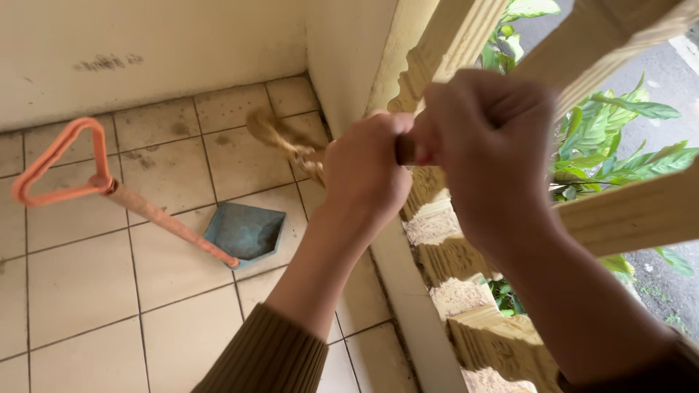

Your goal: The person sweeps a tiled floor using a broom and a dustpan, collecting debris from corners and along walls.

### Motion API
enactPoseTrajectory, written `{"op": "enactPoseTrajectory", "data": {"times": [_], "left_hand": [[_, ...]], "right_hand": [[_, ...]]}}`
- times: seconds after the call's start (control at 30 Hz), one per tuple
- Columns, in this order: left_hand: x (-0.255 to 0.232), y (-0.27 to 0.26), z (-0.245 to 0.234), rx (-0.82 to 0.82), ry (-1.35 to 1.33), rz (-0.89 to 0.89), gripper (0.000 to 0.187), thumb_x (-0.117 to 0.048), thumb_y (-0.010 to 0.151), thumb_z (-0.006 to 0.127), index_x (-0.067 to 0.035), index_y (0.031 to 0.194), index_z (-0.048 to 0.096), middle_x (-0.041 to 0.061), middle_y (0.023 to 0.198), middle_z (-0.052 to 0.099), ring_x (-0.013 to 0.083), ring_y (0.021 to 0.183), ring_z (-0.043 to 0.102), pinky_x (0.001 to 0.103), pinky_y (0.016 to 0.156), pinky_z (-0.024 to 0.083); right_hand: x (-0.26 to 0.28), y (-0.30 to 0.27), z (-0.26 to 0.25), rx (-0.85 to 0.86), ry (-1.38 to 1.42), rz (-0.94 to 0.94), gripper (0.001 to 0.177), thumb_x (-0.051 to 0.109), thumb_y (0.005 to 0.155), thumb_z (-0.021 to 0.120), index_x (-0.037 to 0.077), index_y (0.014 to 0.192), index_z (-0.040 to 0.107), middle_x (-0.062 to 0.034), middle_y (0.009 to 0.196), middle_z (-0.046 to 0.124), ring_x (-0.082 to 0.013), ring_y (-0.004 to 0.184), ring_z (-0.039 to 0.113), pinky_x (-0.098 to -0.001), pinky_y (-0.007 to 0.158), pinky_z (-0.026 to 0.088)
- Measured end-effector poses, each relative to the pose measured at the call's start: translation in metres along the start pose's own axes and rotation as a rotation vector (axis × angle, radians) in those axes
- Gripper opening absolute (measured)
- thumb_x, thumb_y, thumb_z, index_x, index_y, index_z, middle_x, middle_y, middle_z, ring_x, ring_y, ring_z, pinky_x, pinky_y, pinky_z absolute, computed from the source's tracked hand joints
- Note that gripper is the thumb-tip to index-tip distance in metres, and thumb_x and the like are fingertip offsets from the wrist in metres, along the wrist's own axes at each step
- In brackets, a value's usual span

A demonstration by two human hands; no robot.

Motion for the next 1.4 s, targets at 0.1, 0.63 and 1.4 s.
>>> {"op": "enactPoseTrajectory", "data": {"times": [0.1, 0.63, 1.4], "left_hand": [[0.039, 0.016, 0.027, -0.024, -0.071, -0.081, 0.006, -0.010, 0.079, 0.065, -0.009, 0.075, 0.070, 0.015, 0.099, 0.072, 0.0323, 0.087, 0.068, 0.045, 0.072, 0.053], [0.101, -0.024, 0.087, 0.667, -0.166, -0.402, 0.029, -0.032, 0.085, 0.070, -0.011, 0.104, 0.070, 0.015, 0.102, 0.074, 0.0367, 0.101, 0.068, 0.044, 0.085, 0.054], [0.159, 0.105, 0.080, 0.244, 0.016, -0.001, 0.012, -0.015, 0.080, 0.064, -0.005, 0.074, 0.067, 0.017, 0.070, 0.069, 0.0392, 0.068, 0.069, 0.049, 0.062, 0.055]], "right_hand": [[-0.050, 0.010, 0.010, 0.010, -0.142, 0.035, 0.038, 0.002, 0.094, 0.058, 0.007, 0.057, 0.057, -0.0008, 0.056, 0.059, -0.0051, 0.050, 0.054, -0.0255, 0.050, 0.049], [-0.110, 0.011, 0.036, -0.040, -0.457, 0.714, 0.040, 0.013, 0.082, 0.065, 0.003, 0.046, 0.051, -0.0001, 0.041, 0.046, -0.0066, 0.037, 0.038, -0.0296, 0.037, 0.030], [-0.145, 0.090, 0.064, -0.120, -0.391, 0.278, 0.045, 0.009, 0.085, 0.065, 0.007, 0.051, 0.035, 0.0057, 0.047, 0.033, -0.0027, 0.046, 0.028, -0.0273, 0.041, 0.023]]}}
Point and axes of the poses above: each hand's wrist, its own y-axis towards the middle knuckle, its own z-axis out of the palm, x = y × z, the point moved 4 cm from there along y, towards the middle knuckle
